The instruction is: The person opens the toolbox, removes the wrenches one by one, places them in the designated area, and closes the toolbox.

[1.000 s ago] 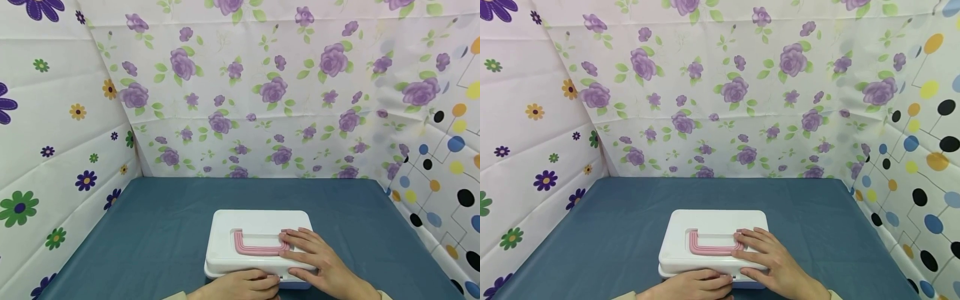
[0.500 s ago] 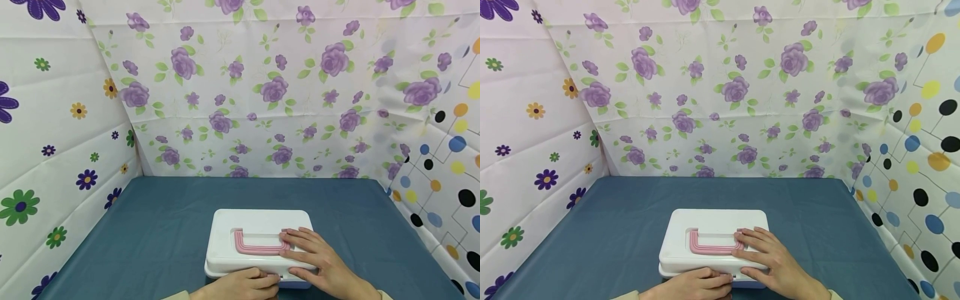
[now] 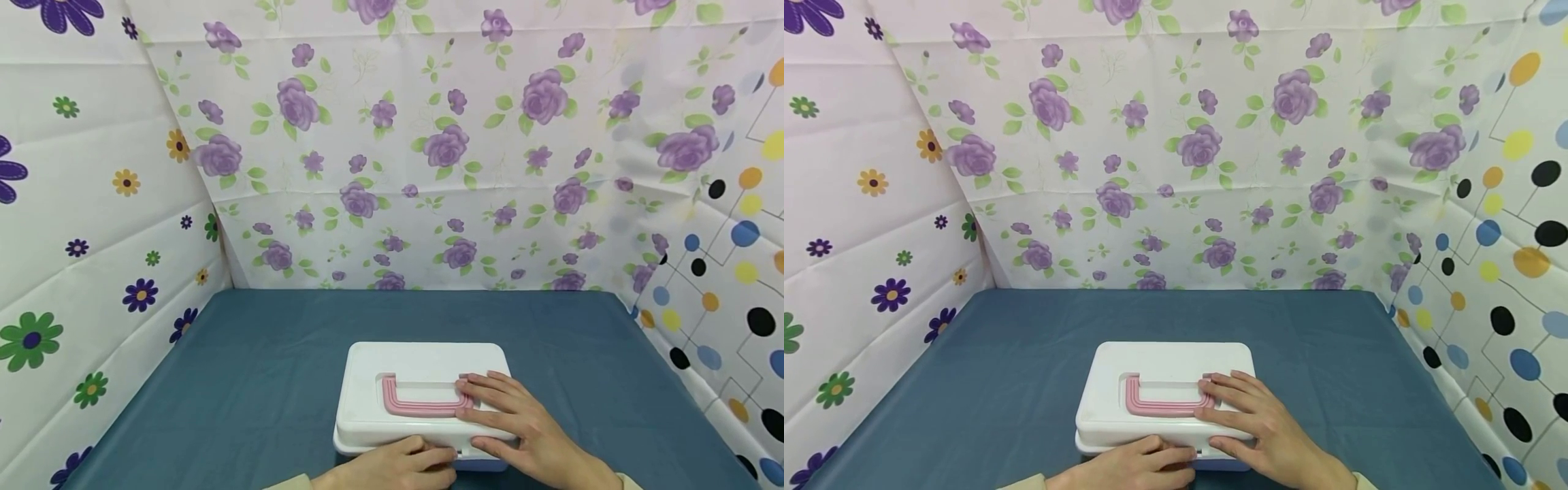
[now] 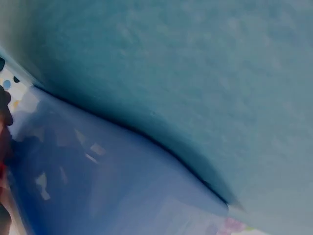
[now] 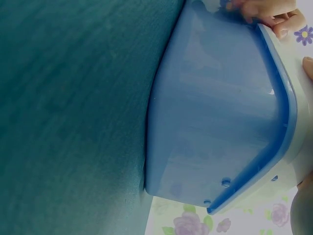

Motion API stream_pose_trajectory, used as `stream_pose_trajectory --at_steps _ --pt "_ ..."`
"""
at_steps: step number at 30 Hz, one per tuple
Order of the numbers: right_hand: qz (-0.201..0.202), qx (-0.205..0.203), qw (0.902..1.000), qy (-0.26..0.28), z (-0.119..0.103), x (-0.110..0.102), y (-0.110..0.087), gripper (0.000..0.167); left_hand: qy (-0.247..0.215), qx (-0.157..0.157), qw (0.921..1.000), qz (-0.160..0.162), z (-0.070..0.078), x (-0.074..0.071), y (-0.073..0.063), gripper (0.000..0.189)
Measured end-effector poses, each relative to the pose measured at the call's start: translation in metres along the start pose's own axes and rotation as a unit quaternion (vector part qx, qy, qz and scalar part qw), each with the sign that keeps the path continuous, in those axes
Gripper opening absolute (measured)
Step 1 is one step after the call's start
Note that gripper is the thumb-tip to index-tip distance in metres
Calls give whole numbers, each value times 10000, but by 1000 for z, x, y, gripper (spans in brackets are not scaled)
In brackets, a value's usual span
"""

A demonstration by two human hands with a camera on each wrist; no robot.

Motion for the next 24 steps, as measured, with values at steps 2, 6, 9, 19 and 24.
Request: stream_pose_trajectory --at_steps 2,6,9,19,24 --pt "9 22 10000 -23 0 -1 0 41 -191 -47 9998 88 0 -1 0 24" --pt "25 37 10000 -15 0 -1 -1 41 -185 -16 9996 221 -1 -2 2 23" --pt "29 26 10000 0 0 -1 -1 41 133 139 9994 276 0 -3 3 25" --pt "-8 5 10000 11 0 1 -1 41 -412 360 9985 0 7 -3 1 25" --pt "-12 29 10000 -63 1 0 -1 42 -1298 231 9909 259 10 -4 -2 29"
Point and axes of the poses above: each hand's wrist, its own y-axis towards the middle knuckle, its own x-axis out of the palm, z = x × y, the point moved 3 cm from there along y, towards the middle knuckle, and after that the axes turned 14 degrees about x, right-handed, at the moved point
